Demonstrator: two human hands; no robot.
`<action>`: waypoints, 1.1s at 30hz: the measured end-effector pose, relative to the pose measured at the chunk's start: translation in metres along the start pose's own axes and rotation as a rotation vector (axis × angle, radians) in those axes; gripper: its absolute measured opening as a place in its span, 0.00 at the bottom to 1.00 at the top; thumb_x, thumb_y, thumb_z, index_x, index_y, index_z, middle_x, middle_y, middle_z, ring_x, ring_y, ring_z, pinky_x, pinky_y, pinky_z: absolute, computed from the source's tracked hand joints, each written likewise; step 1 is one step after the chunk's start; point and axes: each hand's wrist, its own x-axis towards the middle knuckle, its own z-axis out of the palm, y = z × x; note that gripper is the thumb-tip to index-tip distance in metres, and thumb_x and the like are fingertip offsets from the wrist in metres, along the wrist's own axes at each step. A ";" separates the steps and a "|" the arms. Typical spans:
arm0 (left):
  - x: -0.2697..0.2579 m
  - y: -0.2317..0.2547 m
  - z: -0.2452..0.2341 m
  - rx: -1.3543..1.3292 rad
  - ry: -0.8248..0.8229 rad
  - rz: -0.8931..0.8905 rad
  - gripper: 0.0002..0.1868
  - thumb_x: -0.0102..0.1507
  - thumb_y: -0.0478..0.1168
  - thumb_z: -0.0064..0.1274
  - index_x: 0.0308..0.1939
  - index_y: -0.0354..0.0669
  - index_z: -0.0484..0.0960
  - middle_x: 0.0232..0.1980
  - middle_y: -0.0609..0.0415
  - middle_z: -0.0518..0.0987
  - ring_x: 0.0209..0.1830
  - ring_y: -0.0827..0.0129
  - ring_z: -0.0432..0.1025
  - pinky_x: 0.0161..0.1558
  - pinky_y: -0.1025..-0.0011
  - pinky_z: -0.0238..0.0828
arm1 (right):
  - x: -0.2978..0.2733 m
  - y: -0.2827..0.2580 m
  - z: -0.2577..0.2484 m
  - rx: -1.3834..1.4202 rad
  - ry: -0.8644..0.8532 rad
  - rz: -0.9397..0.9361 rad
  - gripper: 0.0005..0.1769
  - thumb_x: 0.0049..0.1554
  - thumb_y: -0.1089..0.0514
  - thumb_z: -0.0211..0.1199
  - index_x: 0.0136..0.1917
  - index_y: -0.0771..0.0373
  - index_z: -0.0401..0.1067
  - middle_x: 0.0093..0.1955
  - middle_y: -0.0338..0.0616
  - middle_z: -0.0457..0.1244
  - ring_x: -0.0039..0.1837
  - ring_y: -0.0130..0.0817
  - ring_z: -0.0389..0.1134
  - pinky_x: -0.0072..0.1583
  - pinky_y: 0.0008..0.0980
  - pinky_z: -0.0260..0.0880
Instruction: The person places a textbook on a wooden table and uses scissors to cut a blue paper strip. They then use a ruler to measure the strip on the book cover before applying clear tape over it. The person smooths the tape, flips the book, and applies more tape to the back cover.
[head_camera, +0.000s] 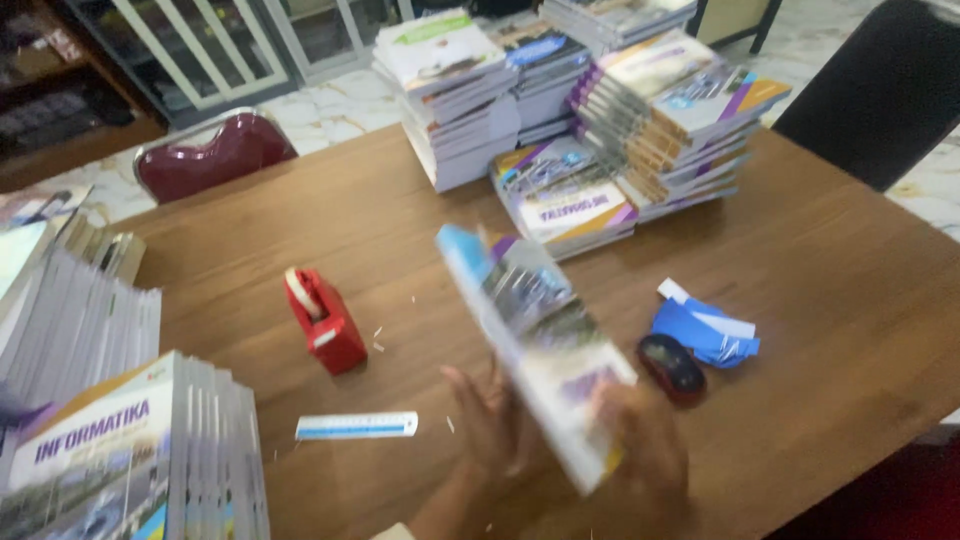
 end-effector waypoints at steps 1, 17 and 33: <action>-0.010 0.012 0.005 -0.164 0.019 0.039 0.49 0.59 0.80 0.31 0.73 0.54 0.56 0.73 0.45 0.67 0.68 0.47 0.68 0.63 0.46 0.68 | -0.006 0.017 -0.021 -0.323 -0.389 -0.594 0.20 0.55 0.46 0.69 0.55 0.59 0.73 0.60 0.57 0.66 0.59 0.49 0.69 0.60 0.46 0.69; -0.111 0.053 -0.068 -0.216 -0.026 -0.723 0.54 0.63 0.79 0.31 0.74 0.37 0.66 0.70 0.34 0.71 0.69 0.43 0.68 0.70 0.46 0.65 | 0.009 0.029 -0.031 -0.828 -0.822 -0.135 0.41 0.53 0.45 0.69 0.76 0.58 0.64 0.67 0.60 0.65 0.71 0.62 0.64 0.70 0.63 0.61; -0.156 0.153 -0.058 1.353 0.505 -0.572 0.30 0.58 0.43 0.62 0.65 0.57 0.76 0.65 0.61 0.79 0.63 0.73 0.75 0.63 0.71 0.72 | -0.046 0.045 -0.067 -1.251 -0.730 -0.095 0.49 0.47 0.35 0.69 0.77 0.51 0.61 0.70 0.46 0.63 0.70 0.44 0.63 0.69 0.44 0.61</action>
